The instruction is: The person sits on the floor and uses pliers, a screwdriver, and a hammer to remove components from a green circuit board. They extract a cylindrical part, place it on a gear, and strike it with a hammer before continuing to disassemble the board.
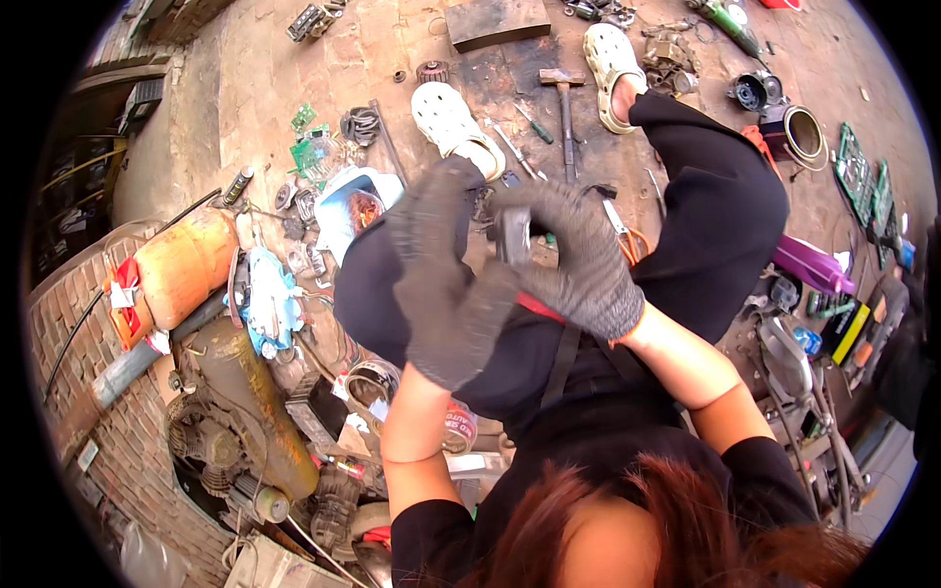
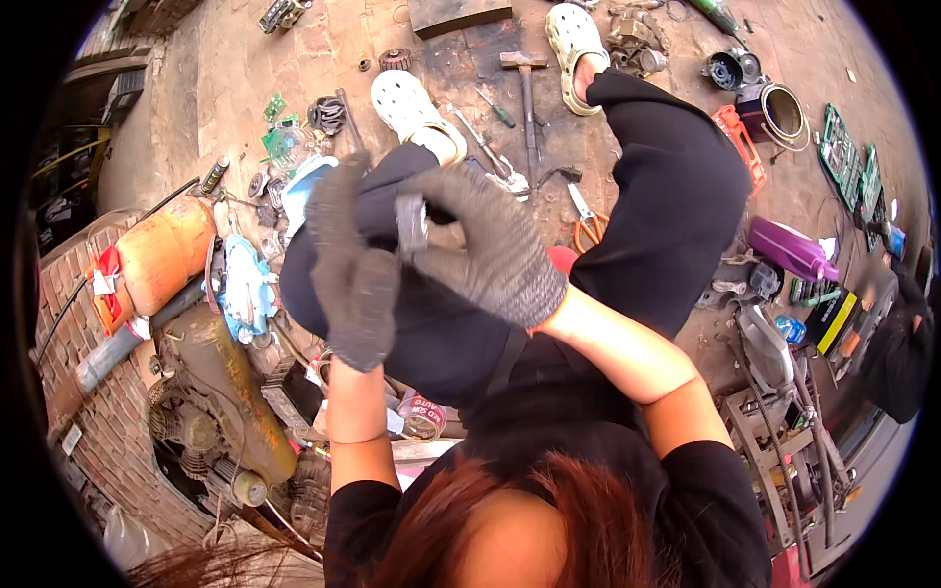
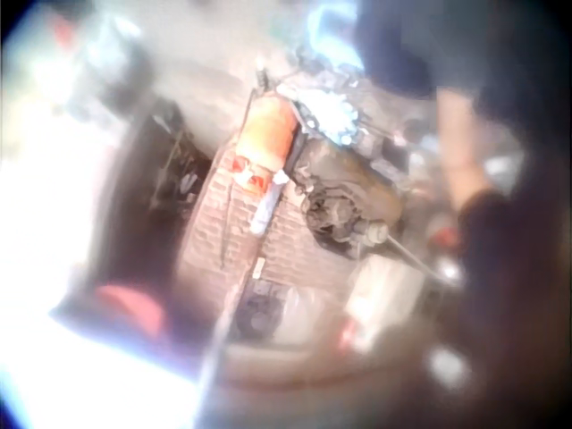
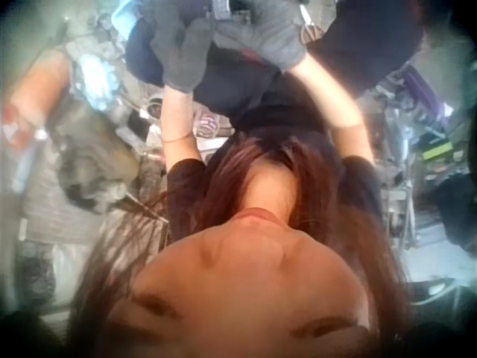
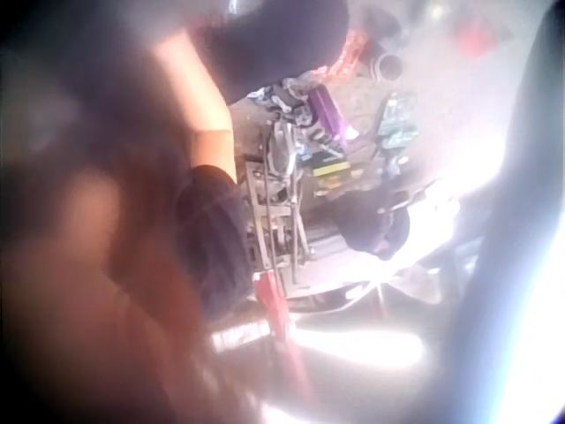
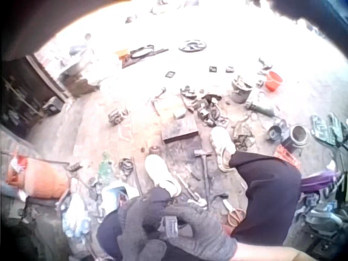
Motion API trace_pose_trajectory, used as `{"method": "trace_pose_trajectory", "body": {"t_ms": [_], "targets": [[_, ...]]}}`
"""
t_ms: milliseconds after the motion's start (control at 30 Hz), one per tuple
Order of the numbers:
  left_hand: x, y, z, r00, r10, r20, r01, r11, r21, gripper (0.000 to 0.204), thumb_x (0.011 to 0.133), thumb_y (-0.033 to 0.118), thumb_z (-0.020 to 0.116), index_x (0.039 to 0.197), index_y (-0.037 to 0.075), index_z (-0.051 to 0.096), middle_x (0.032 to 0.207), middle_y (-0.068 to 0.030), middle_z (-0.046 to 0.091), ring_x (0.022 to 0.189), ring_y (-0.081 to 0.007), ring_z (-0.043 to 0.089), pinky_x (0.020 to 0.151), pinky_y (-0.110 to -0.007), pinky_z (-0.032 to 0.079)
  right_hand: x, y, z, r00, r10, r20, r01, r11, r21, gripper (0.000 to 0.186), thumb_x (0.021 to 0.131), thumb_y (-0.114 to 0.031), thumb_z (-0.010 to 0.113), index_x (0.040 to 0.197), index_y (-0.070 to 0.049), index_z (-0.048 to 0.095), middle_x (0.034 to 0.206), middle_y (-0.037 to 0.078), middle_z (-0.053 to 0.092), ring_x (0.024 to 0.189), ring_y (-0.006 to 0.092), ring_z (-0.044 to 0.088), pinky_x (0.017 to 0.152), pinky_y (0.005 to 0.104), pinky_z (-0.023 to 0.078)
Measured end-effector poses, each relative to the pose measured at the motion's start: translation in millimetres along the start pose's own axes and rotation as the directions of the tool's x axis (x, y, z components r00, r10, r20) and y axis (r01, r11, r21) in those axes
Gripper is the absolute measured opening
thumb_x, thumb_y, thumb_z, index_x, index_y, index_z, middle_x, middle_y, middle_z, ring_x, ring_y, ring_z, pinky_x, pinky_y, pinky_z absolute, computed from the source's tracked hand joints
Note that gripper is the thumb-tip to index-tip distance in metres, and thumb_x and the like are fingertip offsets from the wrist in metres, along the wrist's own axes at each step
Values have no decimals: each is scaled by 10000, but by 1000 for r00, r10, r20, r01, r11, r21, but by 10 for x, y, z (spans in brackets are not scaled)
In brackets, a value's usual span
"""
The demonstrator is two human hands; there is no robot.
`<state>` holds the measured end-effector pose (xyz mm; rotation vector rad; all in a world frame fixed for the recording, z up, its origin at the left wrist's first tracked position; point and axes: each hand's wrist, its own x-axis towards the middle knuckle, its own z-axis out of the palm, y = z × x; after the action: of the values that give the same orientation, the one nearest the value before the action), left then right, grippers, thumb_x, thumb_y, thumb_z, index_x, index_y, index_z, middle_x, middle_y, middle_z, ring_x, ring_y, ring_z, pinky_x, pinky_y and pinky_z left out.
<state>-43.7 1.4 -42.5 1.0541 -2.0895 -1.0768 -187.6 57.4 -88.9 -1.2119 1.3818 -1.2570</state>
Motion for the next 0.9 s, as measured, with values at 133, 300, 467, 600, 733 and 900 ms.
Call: {"method": "trace_pose_trajectory", "body": {"t_ms": [133,300,467,600,733,900], "targets": [[416,-301,-343,960,-55,-273,20,991,-129,556,860,301,601,1278,-42,472,1287,-135,485,1237,-258,423,1083,-373,263,701,770,-32,914,131,-384,-200,969,-145,415,688,-153,742,1053,-22,593,914,158,622,858,317,619,786,391,489],[886,-836,-690,889,-174,-423,112,979,-168,444,952,250,462,1223,-100,499,1250,-202,524,1197,-286,495,1079,-402,350,1432,2656,103,820,270,-504,-451,847,-280,426,675,-192,752,1050,-43,613,954,182,638,896,322,624,800,398,488],[1204,-1612,-445,911,-274,-307,212,952,-221,387,934,191,500,1186,-100,526,1191,-194,566,1146,-280,533,1054,-421,385,1814,3498,302,922,292,-255,-373,849,-375,484,648,-163,761,1103,-83,617,1049,167,631,989,343,592,886,407,465],[1374,-1960,-260,923,-322,-211,282,938,-201,348,925,142,496,1187,-83,533,1193,-172,568,1141,-252,532,1041,-391,387,2060,3622,396,969,207,-134,-246,861,-445,453,672,-109,737,1108,-95,614,1094,168,613,1025,352,576,904,408,461],[1425,-2132,-138,911,-388,-141,360,913,-189,323,917,108,484,1180,-70,541,1192,-158,569,1136,-240,533,1032,-377,386,2225,3871,383,986,159,-48,-162,860,-484,492,676,-82,731,1147,-89,590,1122,151,598,1048,338,571,915,401,460],[1309,-2187,-114,888,-456,-60,451,889,-79,313,913,100,484,1173,-62,550,1188,-148,571,1109,-229,542,1009,-361,393,2212,3927,419,997,76,-20,-76,873,-482,401,715,-132,702,1102,-99,604,1174,139,579,1027,365,572,896,423,464]]}}
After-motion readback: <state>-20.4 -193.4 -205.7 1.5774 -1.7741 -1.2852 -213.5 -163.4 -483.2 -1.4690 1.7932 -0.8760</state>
